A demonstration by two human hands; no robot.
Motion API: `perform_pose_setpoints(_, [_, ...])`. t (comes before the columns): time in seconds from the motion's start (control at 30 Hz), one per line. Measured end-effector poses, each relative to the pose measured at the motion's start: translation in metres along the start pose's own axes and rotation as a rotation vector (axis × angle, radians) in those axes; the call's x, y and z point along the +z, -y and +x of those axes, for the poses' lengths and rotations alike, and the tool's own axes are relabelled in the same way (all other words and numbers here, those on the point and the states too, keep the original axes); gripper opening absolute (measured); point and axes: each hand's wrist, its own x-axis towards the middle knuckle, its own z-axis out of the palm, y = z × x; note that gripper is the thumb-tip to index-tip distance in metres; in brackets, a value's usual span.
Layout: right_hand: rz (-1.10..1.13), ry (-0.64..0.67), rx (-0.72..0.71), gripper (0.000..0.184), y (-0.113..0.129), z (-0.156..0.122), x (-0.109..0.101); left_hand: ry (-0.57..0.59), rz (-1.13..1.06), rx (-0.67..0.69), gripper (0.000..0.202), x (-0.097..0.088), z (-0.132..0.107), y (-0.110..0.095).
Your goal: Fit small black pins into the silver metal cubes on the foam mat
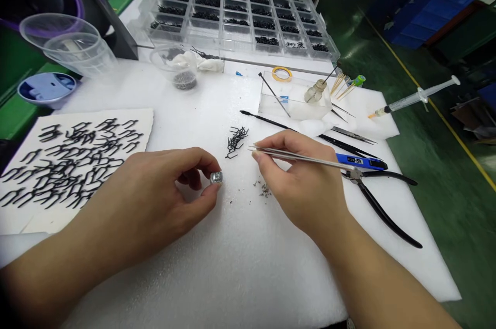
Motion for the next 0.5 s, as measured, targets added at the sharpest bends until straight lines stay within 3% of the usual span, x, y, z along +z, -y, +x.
perform_pose_setpoints(0.23, [0.034, 0.051, -0.082, 0.005, -0.006, 0.009, 0.02, -0.008, -0.024, 0.01, 0.012, -0.004, -0.002, 0.0])
perform_pose_setpoints(0.5, [-0.002, 0.088, -0.109, 0.007, -0.01, 0.008, 0.019, 0.005, -0.006, 0.0, 0.013, -0.003, -0.002, 0.0])
